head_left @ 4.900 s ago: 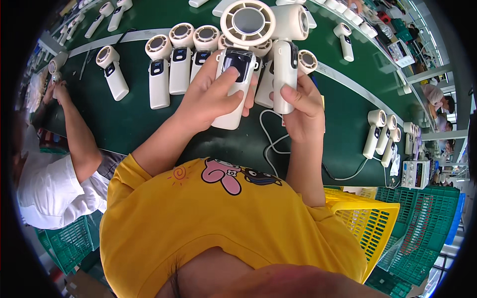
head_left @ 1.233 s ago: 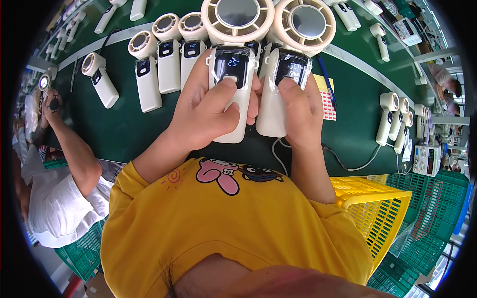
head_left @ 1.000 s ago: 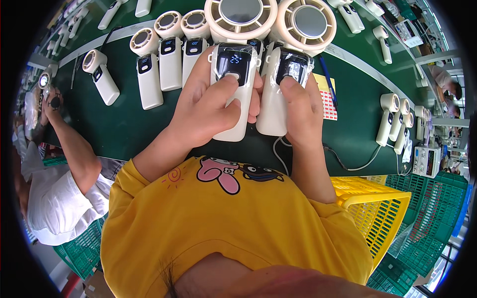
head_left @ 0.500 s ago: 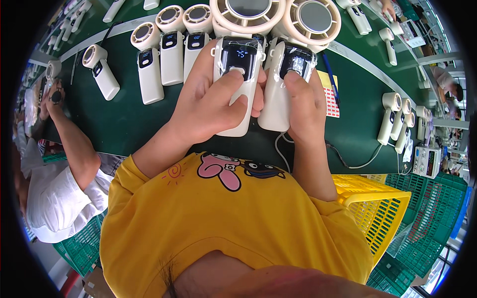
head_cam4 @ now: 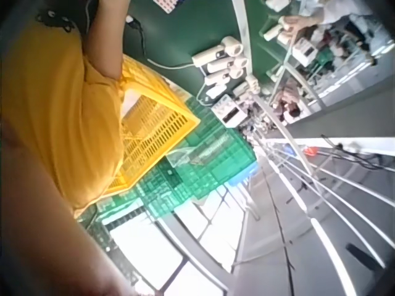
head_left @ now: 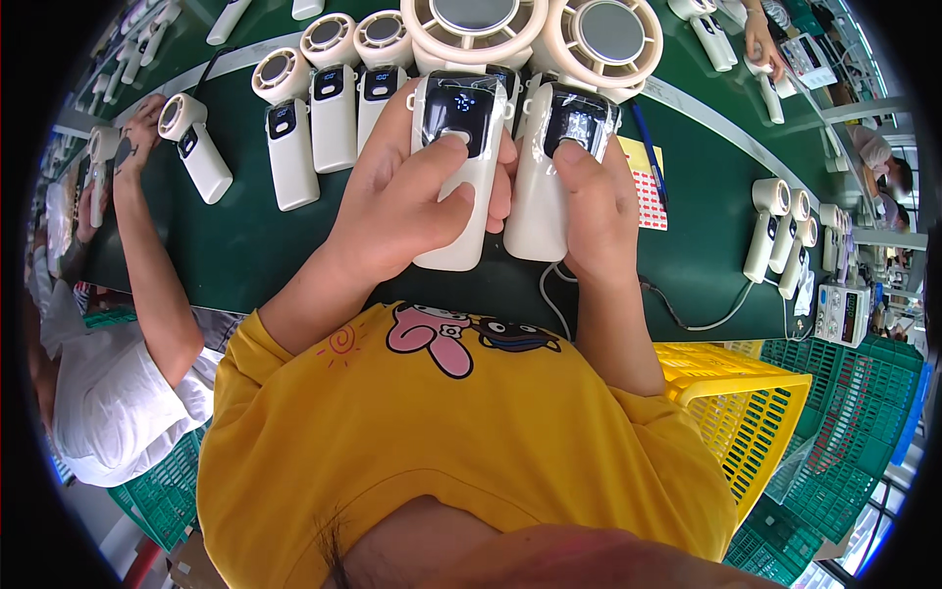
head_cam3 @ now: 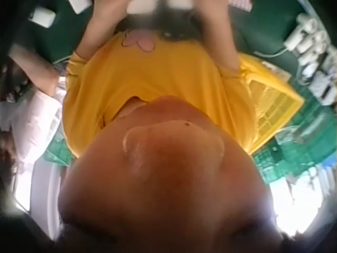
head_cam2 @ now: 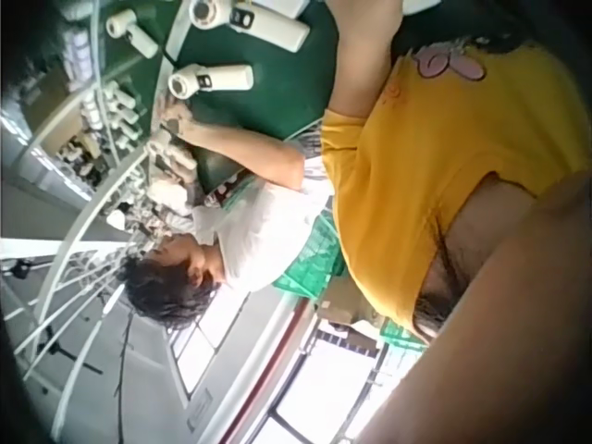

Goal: Inspecting and testing portable hand-held fans on a factory production line.

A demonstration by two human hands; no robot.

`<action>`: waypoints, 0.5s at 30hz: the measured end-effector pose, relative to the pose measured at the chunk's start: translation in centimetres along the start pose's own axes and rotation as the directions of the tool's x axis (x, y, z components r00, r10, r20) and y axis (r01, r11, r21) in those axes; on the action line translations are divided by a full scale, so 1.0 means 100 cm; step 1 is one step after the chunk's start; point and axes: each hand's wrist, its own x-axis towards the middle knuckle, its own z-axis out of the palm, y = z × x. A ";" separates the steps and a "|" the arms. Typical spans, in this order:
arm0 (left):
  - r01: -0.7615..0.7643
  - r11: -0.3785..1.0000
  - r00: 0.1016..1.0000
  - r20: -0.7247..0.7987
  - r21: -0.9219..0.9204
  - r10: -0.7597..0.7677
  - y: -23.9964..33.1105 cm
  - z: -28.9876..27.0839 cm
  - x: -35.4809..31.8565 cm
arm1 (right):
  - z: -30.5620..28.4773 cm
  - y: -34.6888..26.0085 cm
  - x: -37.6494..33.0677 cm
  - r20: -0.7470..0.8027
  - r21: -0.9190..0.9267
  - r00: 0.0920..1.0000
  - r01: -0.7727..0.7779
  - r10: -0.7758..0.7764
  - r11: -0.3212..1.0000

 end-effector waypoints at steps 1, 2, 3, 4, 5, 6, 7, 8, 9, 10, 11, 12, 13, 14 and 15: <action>-0.002 1.000 1.000 0.002 0.002 0.002 -0.001 -0.001 0.000 | -0.002 0.001 0.000 -0.021 -0.055 1.000 0.000 -0.001 0.999; -0.005 1.000 1.000 0.003 0.005 0.005 -0.001 -0.003 0.000 | -0.005 0.003 -0.001 -0.042 -0.109 0.999 -0.001 -0.004 0.994; -0.009 1.000 1.000 0.005 0.008 0.009 -0.001 -0.004 0.000 | -0.007 0.004 0.000 -0.062 -0.163 0.998 -0.001 -0.009 0.987; -0.015 1.000 1.000 0.008 0.011 0.014 0.000 -0.005 0.000 | -0.008 0.004 0.000 -0.081 -0.217 0.997 -0.002 -0.016 0.976; -0.044 0.999 0.999 -0.020 0.000 0.044 0.002 -0.005 0.001 | -0.009 0.000 0.001 -0.124 -0.212 0.992 -0.016 -0.010 0.977; -0.076 0.997 0.996 -0.048 -0.010 0.075 0.006 -0.007 0.001 | -0.012 -0.005 0.002 -0.166 -0.206 0.986 -0.028 -0.006 0.978; -0.080 0.997 0.996 -0.031 -0.010 0.080 0.011 -0.014 0.002 | -0.015 -0.011 0.003 -0.167 -0.212 0.986 -0.012 -0.024 0.977; -0.104 0.993 0.989 -0.098 0.049 0.108 0.020 -0.025 0.004 | -0.020 -0.020 0.005 -0.304 -0.275 0.946 0.031 -0.117 0.961; -0.126 0.986 0.977 -0.162 0.108 0.142 0.030 -0.036 0.003 | -0.024 -0.029 0.007 -0.427 -0.339 0.878 0.066 -0.216 0.938; -0.102 0.975 0.954 -0.257 0.197 0.151 0.038 -0.047 0.002 | -0.030 -0.035 0.009 -0.423 -0.349 0.873 0.089 -0.242 0.933; -0.075 0.957 0.921 -0.349 0.280 0.174 0.048 -0.060 0.001 | -0.040 -0.037 0.011 -0.501 -0.323 0.830 0.081 -0.243 0.943; 0.058 0.936 0.859 -0.495 0.348 0.131 0.053 -0.078 -0.006 | -0.052 -0.037 0.012 -0.581 -0.294 0.777 0.079 -0.244 0.953; 0.165 0.839 0.802 -0.566 0.518 0.191 0.057 -0.092 -0.009 | -0.064 -0.036 0.014 -0.655 -0.262 0.717 0.081 -0.239 0.962; 0.286 0.706 0.737 -0.620 0.647 0.269 0.057 -0.103 -0.015 | -0.073 -0.033 0.015 -0.725 -0.226 0.651 0.081 -0.223 0.971; 0.297 0.695 0.723 -0.630 0.655 0.285 0.057 -0.105 -0.021 | -0.079 -0.030 0.014 -0.731 -0.234 0.637 0.102 -0.244 0.967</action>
